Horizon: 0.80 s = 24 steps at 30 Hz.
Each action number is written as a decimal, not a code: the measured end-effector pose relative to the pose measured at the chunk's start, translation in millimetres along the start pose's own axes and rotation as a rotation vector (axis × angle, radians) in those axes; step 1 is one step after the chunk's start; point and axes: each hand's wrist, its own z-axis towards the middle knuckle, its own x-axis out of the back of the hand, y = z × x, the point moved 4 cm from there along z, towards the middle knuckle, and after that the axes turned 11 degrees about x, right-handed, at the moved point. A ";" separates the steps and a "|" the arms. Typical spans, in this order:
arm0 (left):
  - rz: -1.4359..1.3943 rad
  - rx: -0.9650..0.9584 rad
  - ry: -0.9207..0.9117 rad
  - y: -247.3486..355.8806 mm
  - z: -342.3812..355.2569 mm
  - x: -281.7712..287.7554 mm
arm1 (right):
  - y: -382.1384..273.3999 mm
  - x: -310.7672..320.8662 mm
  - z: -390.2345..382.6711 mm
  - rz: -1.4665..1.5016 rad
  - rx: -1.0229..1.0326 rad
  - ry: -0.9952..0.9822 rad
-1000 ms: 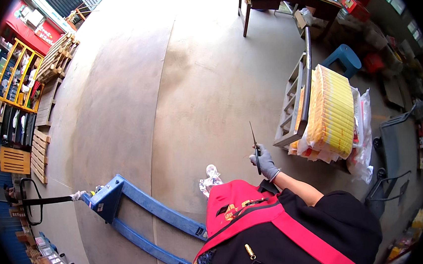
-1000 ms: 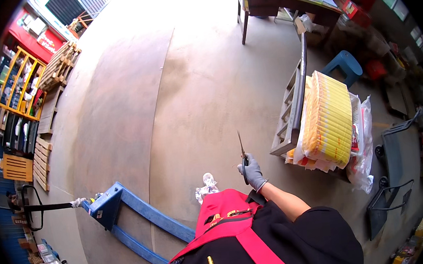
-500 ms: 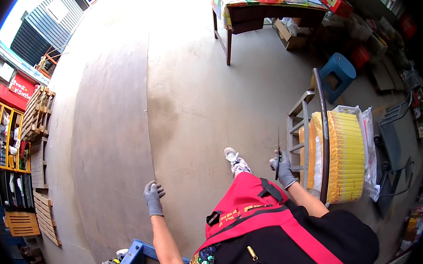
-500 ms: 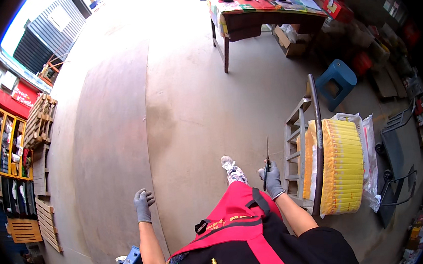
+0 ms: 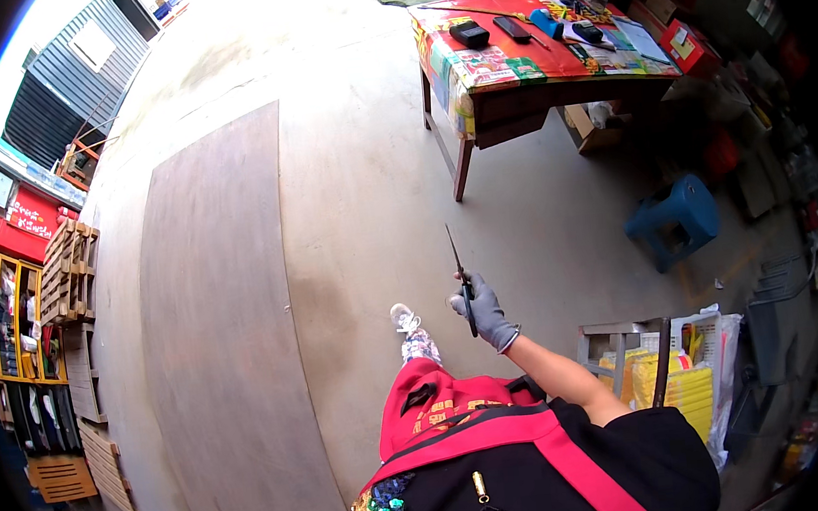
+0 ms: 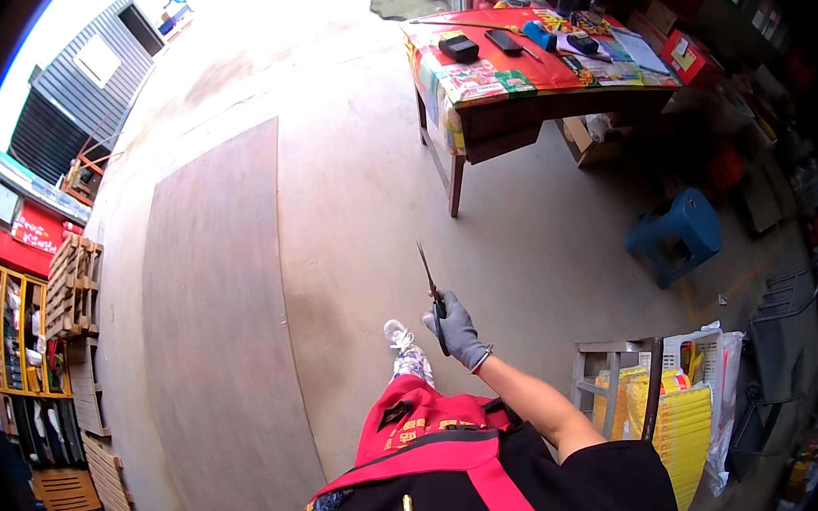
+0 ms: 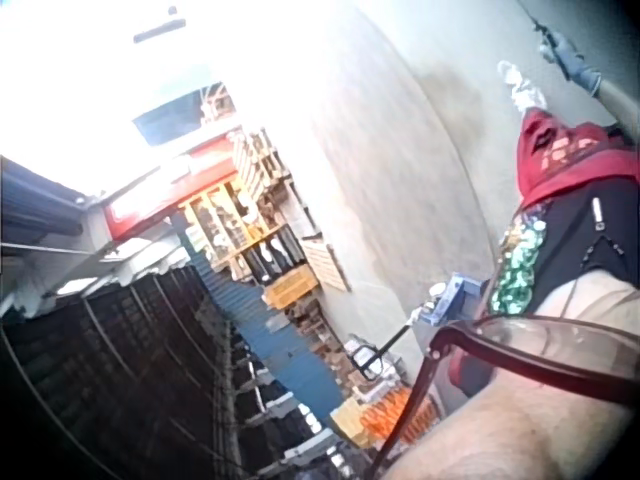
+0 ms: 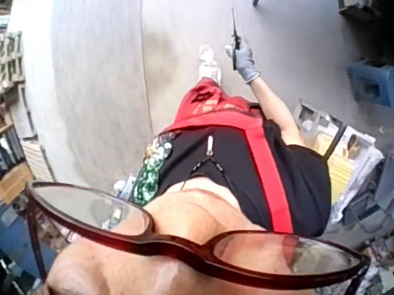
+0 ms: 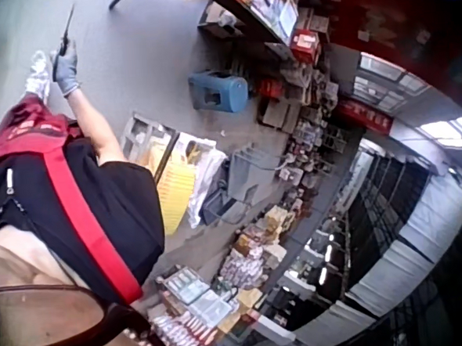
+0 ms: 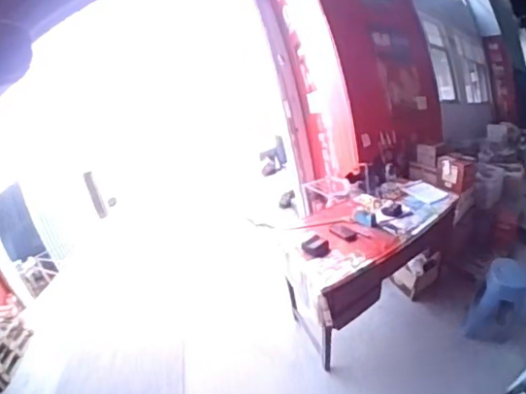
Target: The person uses a pair of scissors to scrape and clean the wheels and rollers on the forks of a blue manual pallet jack. They manipulate the jack's handle to position the forks and work on the components while standing in a warehouse environment.
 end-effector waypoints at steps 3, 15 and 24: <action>-0.135 0.084 0.012 93.5 38.9 -37.1 | 15.5 -38.5 101.4 -0.060 0.031 -0.063; 0.028 -0.700 -0.289 802.4 -48.5 -280.6 | -40.4 -76.5 502.8 0.174 -0.023 -0.032; -0.103 -0.171 -0.139 850.6 2.9 -337.6 | -129.1 -130.7 792.8 -0.196 -0.006 -0.215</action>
